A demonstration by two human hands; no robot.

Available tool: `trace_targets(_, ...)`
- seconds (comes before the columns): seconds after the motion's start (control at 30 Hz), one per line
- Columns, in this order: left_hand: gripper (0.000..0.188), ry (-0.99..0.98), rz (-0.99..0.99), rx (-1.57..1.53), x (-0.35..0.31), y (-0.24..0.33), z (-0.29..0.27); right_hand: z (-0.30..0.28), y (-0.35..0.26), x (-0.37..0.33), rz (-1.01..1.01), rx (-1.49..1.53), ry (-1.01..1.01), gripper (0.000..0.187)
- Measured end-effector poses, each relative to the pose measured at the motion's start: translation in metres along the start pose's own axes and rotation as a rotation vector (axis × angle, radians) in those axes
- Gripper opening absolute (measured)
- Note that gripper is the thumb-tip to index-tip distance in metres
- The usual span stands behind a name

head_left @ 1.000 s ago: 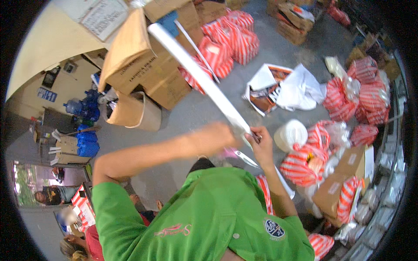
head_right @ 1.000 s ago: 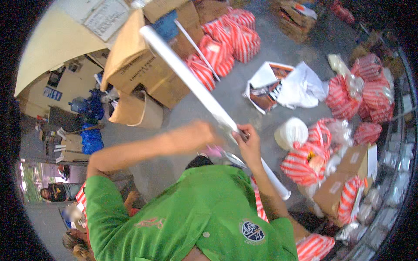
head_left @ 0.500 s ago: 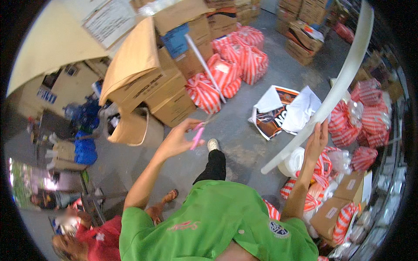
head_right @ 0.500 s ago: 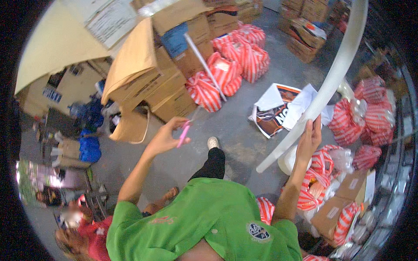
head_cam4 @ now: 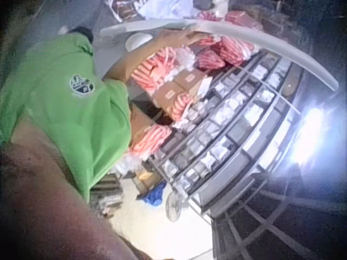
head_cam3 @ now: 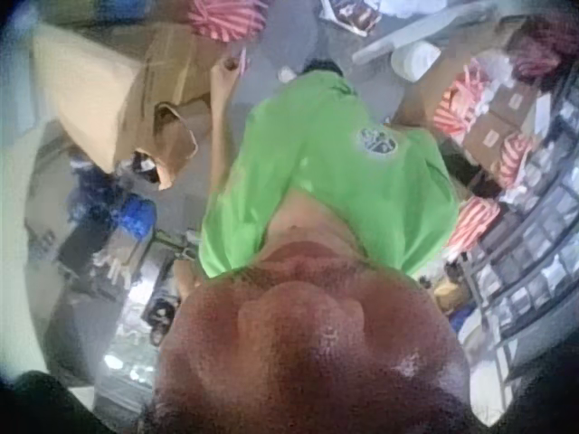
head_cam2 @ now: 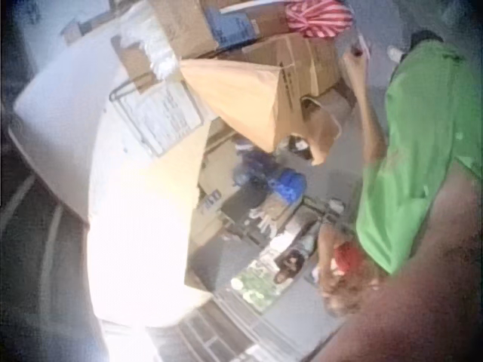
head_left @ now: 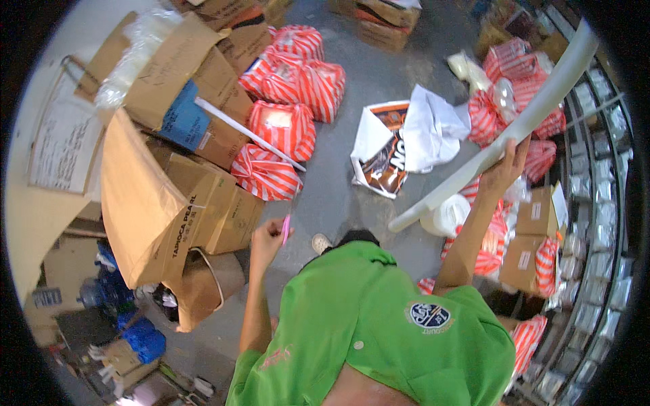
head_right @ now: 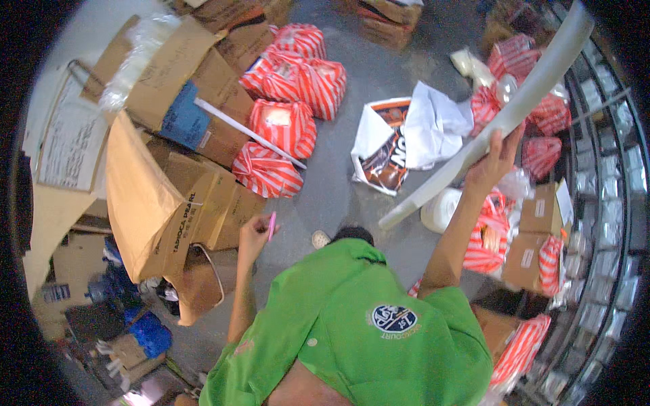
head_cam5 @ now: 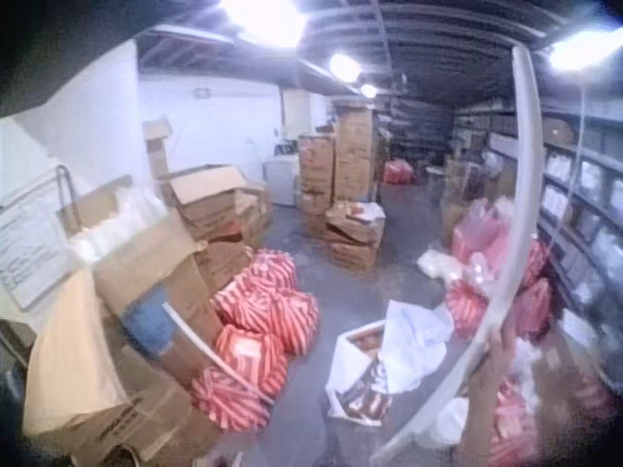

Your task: The person cuts a white paper label with scissors, writes on it with a marker, and wraps it around a white PVC pipe. They repeat this process for several pipes, placing the finished poles into a cardboard box.

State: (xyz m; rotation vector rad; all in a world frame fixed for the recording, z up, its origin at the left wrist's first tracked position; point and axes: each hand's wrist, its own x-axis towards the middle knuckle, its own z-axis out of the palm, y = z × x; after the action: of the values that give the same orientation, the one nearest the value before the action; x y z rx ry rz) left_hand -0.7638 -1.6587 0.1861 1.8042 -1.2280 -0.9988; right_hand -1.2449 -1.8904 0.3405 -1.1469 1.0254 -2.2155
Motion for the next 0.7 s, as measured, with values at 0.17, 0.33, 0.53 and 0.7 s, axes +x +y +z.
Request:
trace_targets(0.17, 0.044, -0.151, 0.097, -0.16, 0.114, 0.007, 0.031, 0.038, 0.0, 0.011, -0.092, -0.214, 0.015, 0.073)
trace_targets(0.33, 0.049, -0.451, 0.107, -0.135, 0.224, 0.061, 0.069, 0.061, 0.033, 0.041, -0.105, -0.352, 0.019, 0.072)
trace_targets(0.53, 0.056, -0.306, 0.13, -0.158, 0.4, 0.104, 0.078, 0.108, 0.114, 0.112, -0.035, -0.325, 0.075, 0.054)
trace_targets(0.7, 0.049, -0.146, 0.148, -0.145, 0.562, 0.084, 0.044, 0.158, 0.218, 0.203, -0.011, -0.283, 0.095, 0.048)
